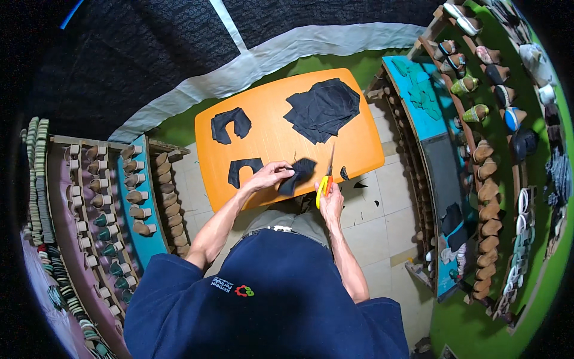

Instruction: The person cuts black fabric pieces on an orange table using yellow-handled scissors. They repeatedly trim edges and shape the fabric, placing cut pieces aside on the table.

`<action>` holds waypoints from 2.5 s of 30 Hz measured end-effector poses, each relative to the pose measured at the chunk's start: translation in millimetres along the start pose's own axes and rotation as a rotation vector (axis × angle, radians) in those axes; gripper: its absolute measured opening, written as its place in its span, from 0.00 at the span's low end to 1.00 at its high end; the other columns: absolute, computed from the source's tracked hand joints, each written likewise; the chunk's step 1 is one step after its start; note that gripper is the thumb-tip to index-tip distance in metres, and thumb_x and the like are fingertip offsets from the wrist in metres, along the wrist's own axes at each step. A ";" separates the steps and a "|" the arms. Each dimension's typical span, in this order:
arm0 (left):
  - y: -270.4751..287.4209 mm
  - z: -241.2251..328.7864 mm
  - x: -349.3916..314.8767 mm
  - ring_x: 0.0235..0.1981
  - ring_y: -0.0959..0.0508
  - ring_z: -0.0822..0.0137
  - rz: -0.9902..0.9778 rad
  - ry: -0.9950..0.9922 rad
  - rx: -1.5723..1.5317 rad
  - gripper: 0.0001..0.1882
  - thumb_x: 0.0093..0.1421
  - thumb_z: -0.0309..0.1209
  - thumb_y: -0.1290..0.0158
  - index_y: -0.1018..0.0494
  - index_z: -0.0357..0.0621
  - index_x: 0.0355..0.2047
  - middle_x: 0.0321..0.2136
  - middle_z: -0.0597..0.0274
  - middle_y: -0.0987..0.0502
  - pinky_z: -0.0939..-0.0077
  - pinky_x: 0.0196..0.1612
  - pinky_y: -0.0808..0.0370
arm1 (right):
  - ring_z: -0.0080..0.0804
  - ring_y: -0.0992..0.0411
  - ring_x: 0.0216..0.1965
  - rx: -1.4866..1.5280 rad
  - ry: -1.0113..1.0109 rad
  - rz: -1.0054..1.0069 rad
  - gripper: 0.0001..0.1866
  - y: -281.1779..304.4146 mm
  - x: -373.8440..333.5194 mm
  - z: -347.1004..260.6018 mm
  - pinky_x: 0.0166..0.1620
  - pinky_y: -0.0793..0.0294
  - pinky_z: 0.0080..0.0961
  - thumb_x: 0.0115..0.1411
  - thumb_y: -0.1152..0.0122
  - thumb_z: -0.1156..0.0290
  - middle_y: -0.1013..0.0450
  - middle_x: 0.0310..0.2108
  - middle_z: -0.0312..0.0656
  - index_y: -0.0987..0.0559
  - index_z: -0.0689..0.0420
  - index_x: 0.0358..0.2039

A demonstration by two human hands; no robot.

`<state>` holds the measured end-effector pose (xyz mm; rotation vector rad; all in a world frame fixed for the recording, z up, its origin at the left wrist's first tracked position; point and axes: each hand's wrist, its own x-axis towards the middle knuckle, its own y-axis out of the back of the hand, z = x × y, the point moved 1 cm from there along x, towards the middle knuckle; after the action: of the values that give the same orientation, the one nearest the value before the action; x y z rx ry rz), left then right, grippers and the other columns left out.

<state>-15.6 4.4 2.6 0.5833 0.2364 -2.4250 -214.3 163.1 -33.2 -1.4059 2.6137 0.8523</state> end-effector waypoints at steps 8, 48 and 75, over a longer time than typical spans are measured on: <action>-4.5 17.4 -11.4 0.37 0.16 0.69 -0.193 0.071 -0.928 0.10 0.70 0.32 0.50 0.29 0.42 0.48 0.38 0.62 0.21 0.71 0.42 0.15 | 0.18 0.28 0.31 0.766 -0.201 -0.380 0.26 -2.6 11.8 -24.3 0.35 0.28 0.19 0.65 0.42 0.45 0.25 0.32 0.34 0.26 0.57 0.43; -11.3 71.7 14.1 0.44 0.23 0.75 0.563 -0.441 -1.368 0.25 0.65 0.21 0.46 0.32 0.46 0.62 0.41 0.69 0.24 0.81 0.49 0.24 | 0.24 0.28 0.23 0.231 -0.042 -0.491 0.17 -11.6 -38.6 -50.6 0.28 0.28 0.23 0.64 0.36 0.58 0.27 0.22 0.37 0.25 0.60 0.34; -20.1 71.9 20.8 0.35 0.26 0.80 0.716 -0.514 -1.220 0.28 0.61 0.15 0.44 0.33 0.37 0.63 0.34 0.69 0.32 0.87 0.42 0.22 | 0.22 0.32 0.15 0.294 0.011 -0.532 0.29 -41.5 -15.5 -133.4 0.21 0.25 0.23 0.66 0.47 0.40 0.34 0.16 0.34 0.27 0.59 0.32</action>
<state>-67.9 -12.7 57.3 -0.4440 0.9683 -1.2873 -145.1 91.3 66.0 -1.8679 2.0822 0.3756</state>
